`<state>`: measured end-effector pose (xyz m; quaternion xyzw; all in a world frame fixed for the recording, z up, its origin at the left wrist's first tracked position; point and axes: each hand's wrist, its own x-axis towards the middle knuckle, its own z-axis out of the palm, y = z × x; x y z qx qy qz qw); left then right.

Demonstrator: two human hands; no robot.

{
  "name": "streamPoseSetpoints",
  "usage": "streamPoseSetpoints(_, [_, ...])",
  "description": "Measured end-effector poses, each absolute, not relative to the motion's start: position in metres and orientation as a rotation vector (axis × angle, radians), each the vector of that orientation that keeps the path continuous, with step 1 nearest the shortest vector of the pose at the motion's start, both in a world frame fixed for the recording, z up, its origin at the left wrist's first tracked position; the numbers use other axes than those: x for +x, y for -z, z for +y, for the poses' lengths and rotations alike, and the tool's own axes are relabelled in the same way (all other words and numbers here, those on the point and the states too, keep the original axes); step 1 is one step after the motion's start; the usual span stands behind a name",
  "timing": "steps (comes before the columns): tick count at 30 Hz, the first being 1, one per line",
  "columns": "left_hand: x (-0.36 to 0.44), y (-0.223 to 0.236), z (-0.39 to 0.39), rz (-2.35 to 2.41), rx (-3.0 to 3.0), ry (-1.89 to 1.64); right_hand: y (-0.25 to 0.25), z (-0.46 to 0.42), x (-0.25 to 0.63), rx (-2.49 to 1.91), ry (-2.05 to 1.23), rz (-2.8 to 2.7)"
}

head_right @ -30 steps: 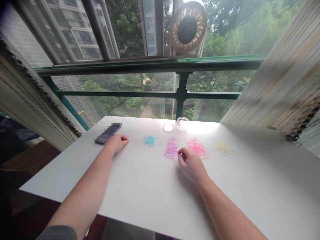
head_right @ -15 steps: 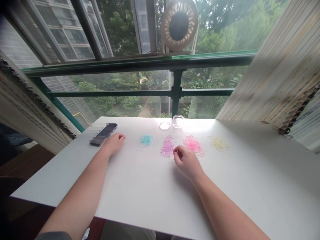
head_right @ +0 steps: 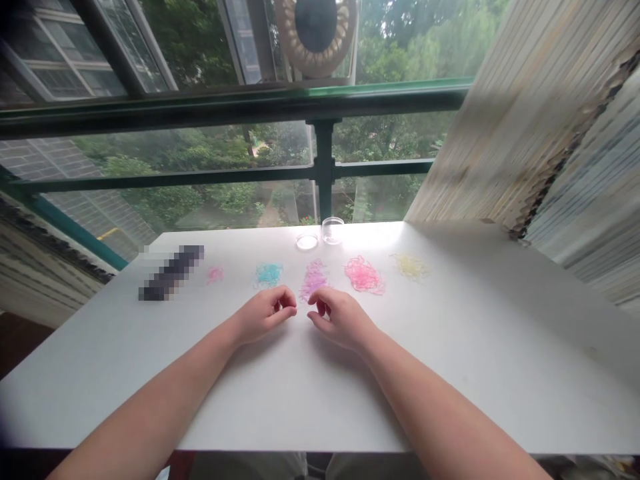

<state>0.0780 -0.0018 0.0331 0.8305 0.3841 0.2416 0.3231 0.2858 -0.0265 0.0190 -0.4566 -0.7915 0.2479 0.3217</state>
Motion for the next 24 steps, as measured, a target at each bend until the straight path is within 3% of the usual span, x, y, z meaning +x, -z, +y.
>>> streamPoseSetpoints(24, [0.0739,-0.0312,-0.0018,0.963,2.230,-0.612,-0.0206,-0.0306,0.2760,-1.174,-0.769,-2.073])
